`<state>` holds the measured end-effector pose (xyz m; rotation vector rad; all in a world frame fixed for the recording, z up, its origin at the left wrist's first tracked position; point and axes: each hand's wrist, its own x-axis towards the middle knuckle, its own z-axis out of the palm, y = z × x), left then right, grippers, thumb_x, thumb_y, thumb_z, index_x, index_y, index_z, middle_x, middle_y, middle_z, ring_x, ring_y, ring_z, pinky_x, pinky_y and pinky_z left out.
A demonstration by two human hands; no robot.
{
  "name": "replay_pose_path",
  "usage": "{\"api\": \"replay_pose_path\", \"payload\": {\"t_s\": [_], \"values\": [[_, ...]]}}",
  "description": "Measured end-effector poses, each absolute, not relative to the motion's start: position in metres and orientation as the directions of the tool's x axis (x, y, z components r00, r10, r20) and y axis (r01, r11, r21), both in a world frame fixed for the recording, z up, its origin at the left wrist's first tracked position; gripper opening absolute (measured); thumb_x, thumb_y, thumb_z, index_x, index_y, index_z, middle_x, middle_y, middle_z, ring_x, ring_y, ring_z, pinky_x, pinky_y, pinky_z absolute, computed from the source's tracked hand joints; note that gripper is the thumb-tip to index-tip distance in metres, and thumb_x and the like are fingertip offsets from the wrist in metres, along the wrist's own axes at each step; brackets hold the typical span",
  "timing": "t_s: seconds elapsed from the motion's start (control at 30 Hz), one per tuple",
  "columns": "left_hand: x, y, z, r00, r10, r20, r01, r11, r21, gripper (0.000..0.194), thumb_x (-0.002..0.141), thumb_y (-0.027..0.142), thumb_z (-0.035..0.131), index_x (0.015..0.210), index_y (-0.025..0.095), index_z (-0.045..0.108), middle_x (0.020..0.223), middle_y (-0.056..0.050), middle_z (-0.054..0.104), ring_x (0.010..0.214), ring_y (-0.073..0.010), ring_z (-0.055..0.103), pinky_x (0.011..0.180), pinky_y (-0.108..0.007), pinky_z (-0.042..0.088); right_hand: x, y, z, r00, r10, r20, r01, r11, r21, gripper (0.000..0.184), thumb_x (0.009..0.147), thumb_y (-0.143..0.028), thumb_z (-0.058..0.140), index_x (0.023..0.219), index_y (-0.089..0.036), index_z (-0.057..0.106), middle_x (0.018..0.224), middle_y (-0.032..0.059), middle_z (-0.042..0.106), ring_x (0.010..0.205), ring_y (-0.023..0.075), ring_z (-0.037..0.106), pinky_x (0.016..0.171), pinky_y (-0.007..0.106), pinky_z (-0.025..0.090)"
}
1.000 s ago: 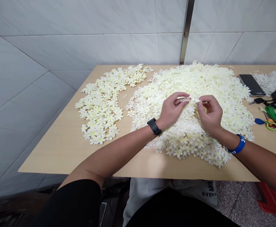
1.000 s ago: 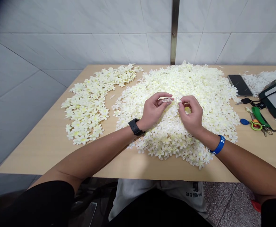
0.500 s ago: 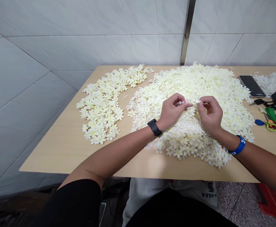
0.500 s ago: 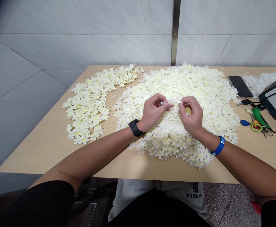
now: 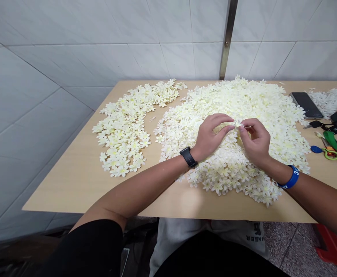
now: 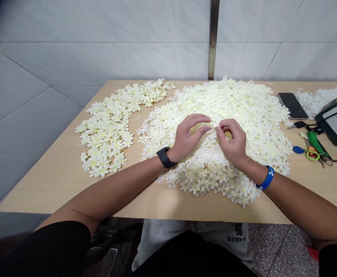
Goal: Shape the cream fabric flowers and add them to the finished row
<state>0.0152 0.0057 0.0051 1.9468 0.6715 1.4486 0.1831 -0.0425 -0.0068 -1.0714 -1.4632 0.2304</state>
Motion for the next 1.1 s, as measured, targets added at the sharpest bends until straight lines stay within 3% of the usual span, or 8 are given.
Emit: {"api": "replay_pose_path", "payload": {"t_s": [0.17, 0.57, 0.73, 0.83, 1.0, 1.1], "values": [[0.0157, 0.0035, 0.0032, 0.334, 0.661, 0.673, -0.004, -0.712, 0.702, 0.018, 0.095, 0.037, 0.07, 0.103, 0.022, 0.078, 0.103, -0.007, 0.077, 0.096, -0.016, 0.071, 0.087, -0.031, 0.057, 0.1822, -0.0441, -0.005, 0.102, 0.743, 0.662, 0.42, 0.571, -0.705, 0.011, 0.097, -0.035, 0.066, 0.092, -0.025, 0.066, 0.087, 0.0025, 0.065, 0.082, 0.0189, 0.063, 0.072, 0.036, 0.053], [0.0174, 0.0036, 0.0016, 0.271, 0.696, 0.665, -0.057, -0.678, 0.733, 0.017, 0.094, 0.038, 0.071, 0.088, 0.023, 0.078, 0.093, -0.004, 0.077, 0.091, -0.0161, 0.07, 0.083, -0.033, 0.057, 0.184, -0.0441, -0.0052, 0.095, 0.797, 0.597, 0.427, 0.509, -0.747, 0.034, 0.096, -0.053, 0.064, 0.08, -0.024, 0.058, 0.073, -0.001, 0.056, 0.067, 0.0155, 0.052, 0.063, 0.032, 0.042], [0.0186, 0.0073, -0.0009, 0.236, 0.843, 0.483, -0.118, -0.469, 0.875, 0.022, 0.095, 0.042, 0.07, 0.097, 0.021, 0.073, 0.089, -0.003, 0.074, 0.077, -0.0128, 0.067, 0.073, -0.029, 0.057, 0.1829, -0.0449, -0.0059, 0.123, 0.789, 0.602, 0.423, 0.507, -0.751, 0.026, 0.098, -0.045, 0.064, 0.085, -0.024, 0.061, 0.078, 0.0002, 0.061, 0.071, 0.0158, 0.057, 0.067, 0.032, 0.046], [0.0197, 0.0078, -0.0021, 0.276, 0.854, 0.441, -0.206, -0.395, 0.895, 0.025, 0.094, 0.043, 0.07, 0.108, 0.022, 0.07, 0.094, -0.003, 0.072, 0.073, -0.0107, 0.067, 0.071, -0.027, 0.058, 0.1821, -0.0449, -0.0072, 0.136, 0.791, 0.596, 0.402, 0.506, -0.763, 0.017, 0.098, -0.039, 0.065, 0.09, -0.024, 0.063, 0.084, 0.0012, 0.064, 0.077, 0.0163, 0.061, 0.071, 0.032, 0.05], [0.0188, 0.0041, 0.0011, 0.35, 0.805, 0.479, -0.186, -0.441, 0.878, 0.028, 0.094, 0.047, 0.07, 0.105, 0.021, 0.074, 0.11, -0.008, 0.073, 0.087, -0.0134, 0.071, 0.081, -0.029, 0.06, 0.1812, -0.0437, -0.0075, 0.139, 0.787, 0.601, 0.366, 0.524, -0.769, 0.008, 0.097, -0.033, 0.066, 0.095, -0.025, 0.066, 0.09, 0.0017, 0.067, 0.08, 0.0164, 0.064, 0.073, 0.032, 0.053], [0.0181, 0.0029, 0.0022, 0.376, 0.777, 0.505, -0.172, -0.477, 0.862, 0.032, 0.087, 0.045, 0.079, 0.106, 0.02, 0.075, 0.114, -0.009, 0.073, 0.099, -0.0164, 0.071, 0.089, -0.031, 0.06, 0.1809, -0.0432, -0.0074, 0.138, 0.773, 0.619, 0.373, 0.539, -0.755, 0.006, 0.096, -0.031, 0.067, 0.097, -0.025, 0.068, 0.091, 0.0021, 0.068, 0.082, 0.017, 0.066, 0.072, 0.032, 0.054]]}}
